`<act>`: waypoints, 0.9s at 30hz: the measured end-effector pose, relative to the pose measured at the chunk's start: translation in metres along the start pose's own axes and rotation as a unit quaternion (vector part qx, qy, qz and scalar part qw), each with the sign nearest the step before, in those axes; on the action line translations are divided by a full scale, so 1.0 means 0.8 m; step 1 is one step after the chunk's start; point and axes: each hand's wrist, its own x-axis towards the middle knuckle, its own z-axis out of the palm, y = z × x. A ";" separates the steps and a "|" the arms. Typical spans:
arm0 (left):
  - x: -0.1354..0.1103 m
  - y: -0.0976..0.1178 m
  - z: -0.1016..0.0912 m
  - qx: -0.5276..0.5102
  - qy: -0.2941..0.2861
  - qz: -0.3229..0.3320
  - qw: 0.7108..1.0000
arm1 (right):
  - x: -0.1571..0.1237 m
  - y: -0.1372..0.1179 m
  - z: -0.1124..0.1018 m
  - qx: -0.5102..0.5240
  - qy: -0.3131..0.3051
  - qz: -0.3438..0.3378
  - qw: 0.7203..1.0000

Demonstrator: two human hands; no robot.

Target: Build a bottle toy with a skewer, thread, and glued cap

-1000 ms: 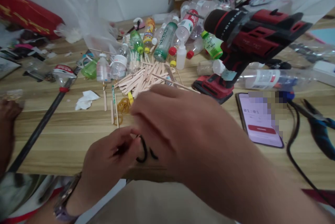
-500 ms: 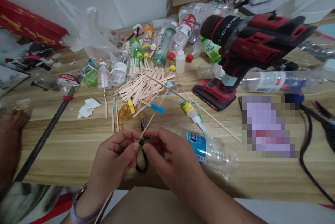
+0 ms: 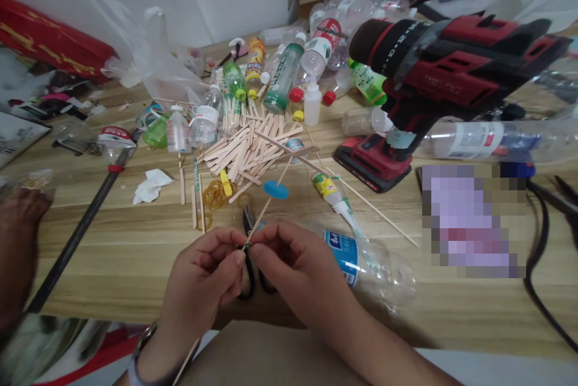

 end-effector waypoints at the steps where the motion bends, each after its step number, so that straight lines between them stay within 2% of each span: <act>1: -0.001 -0.001 0.000 0.005 0.001 0.001 1.000 | 0.000 0.000 0.000 0.003 0.004 -0.002 1.000; 10: -0.009 0.006 0.002 0.039 0.022 0.002 0.999 | -0.008 0.003 0.002 -0.127 0.051 -0.087 0.987; 19: -0.016 0.008 0.006 0.068 0.038 0.020 0.997 | -0.012 -0.001 0.004 -0.113 0.062 -0.088 0.988; 23: -0.016 0.003 0.002 0.137 0.031 0.077 0.987 | -0.011 -0.001 0.004 -0.069 0.067 -0.083 0.992; 27: -0.017 -0.003 -0.001 0.256 0.061 0.175 0.949 | -0.008 -0.002 0.005 0.017 0.063 -0.050 0.997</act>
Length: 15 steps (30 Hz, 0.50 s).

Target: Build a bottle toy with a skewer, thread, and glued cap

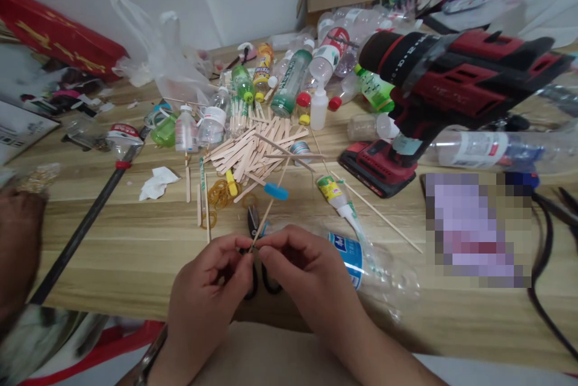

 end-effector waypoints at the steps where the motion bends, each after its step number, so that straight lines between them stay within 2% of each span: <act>1: 0.000 0.000 -0.001 0.033 0.002 0.022 0.999 | 0.000 0.000 0.000 0.010 -0.002 0.003 1.000; 4: 0.001 0.003 -0.004 0.136 0.000 0.068 0.988 | -0.002 -0.001 0.000 0.020 -0.016 0.011 1.000; 8: 0.002 0.004 -0.007 0.249 0.017 0.143 0.958 | -0.007 -0.004 -0.002 -0.002 -0.029 0.019 0.999; 12: 0.000 -0.001 -0.006 0.291 0.040 0.219 0.931 | -0.011 -0.004 -0.005 -0.097 -0.020 -0.042 0.994; 15: -0.001 -0.004 -0.004 0.297 0.042 0.234 0.925 | -0.013 -0.002 -0.006 -0.166 -0.025 -0.089 0.982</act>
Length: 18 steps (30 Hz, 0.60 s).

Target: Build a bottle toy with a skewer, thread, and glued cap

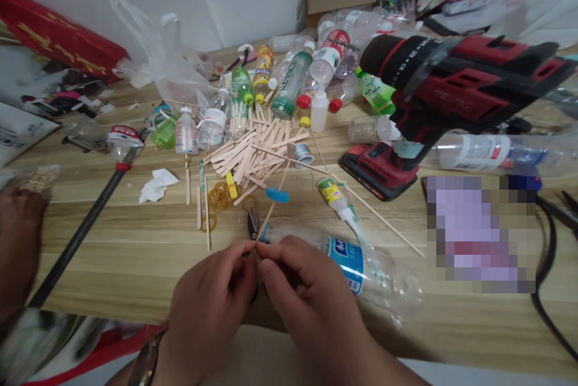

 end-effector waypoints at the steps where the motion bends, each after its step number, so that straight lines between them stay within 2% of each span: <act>1: 0.000 0.000 0.001 -0.001 -0.002 -0.002 1.000 | -0.001 0.000 0.000 -0.019 -0.002 -0.013 1.000; 6: 0.007 0.001 0.000 -0.026 -0.039 -0.048 0.998 | -0.005 -0.001 0.002 -0.084 -0.013 -0.076 0.994; 11: 0.013 -0.001 0.000 -0.066 -0.075 -0.100 0.990 | -0.002 -0.002 0.001 -0.104 -0.034 -0.105 0.988; 15: 0.016 -0.004 0.002 -0.111 -0.075 -0.141 0.981 | -0.001 0.003 -0.006 -0.109 -0.037 -0.123 0.986; 18: 0.020 -0.007 0.002 -0.175 -0.055 -0.200 0.963 | -0.002 0.010 -0.011 -0.124 -0.027 -0.106 0.986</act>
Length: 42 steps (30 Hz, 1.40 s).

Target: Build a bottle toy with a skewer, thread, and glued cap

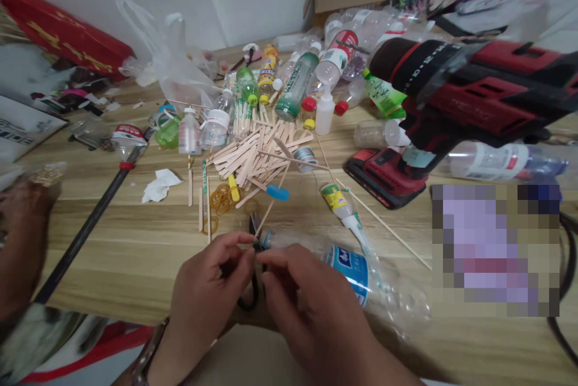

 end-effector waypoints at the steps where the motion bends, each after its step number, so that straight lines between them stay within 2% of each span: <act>1: 0.002 -0.001 -0.001 -0.034 0.004 -0.018 0.999 | -0.001 0.002 -0.001 -0.004 0.002 0.014 1.000; 5: 0.010 -0.002 -0.003 -0.175 -0.012 -0.079 0.981 | 0.002 0.009 -0.003 -0.029 0.061 0.044 0.997; 8: 0.015 0.000 -0.005 -0.269 -0.056 -0.131 0.953 | 0.008 0.011 -0.004 -0.033 0.139 0.035 0.989; 10: 0.017 0.002 -0.005 -0.317 -0.089 -0.166 0.930 | 0.011 0.012 -0.001 0.009 0.170 0.051 0.984; 14: 0.016 0.004 -0.003 -0.378 -0.134 -0.202 0.893 | 0.019 0.011 0.006 0.184 0.131 0.113 0.968; 17: 0.013 0.003 0.002 -0.399 -0.152 -0.204 0.881 | 0.024 0.007 0.011 0.314 0.084 0.156 0.933; 20: 0.009 0.003 0.005 -0.402 -0.156 -0.199 0.880 | 0.024 0.004 0.014 0.392 0.058 0.179 0.901; 23: 0.007 0.004 0.006 -0.399 -0.157 -0.197 0.881 | 0.021 0.004 0.016 0.426 0.053 0.174 0.886; 29: 0.006 0.011 0.005 -0.369 -0.148 -0.189 0.898 | 0.020 0.004 0.015 0.425 0.054 0.180 0.886; 36: 0.004 0.014 0.005 -0.241 -0.120 -0.112 0.957 | 0.015 0.013 0.016 0.392 0.030 0.173 0.903; 39: 0.003 0.012 0.005 -0.234 -0.118 -0.100 0.960 | 0.013 0.014 0.016 0.389 0.023 0.181 0.903; 42: 0.006 0.012 0.005 -0.284 -0.114 -0.126 0.944 | 0.012 0.013 0.017 0.396 0.016 0.176 0.901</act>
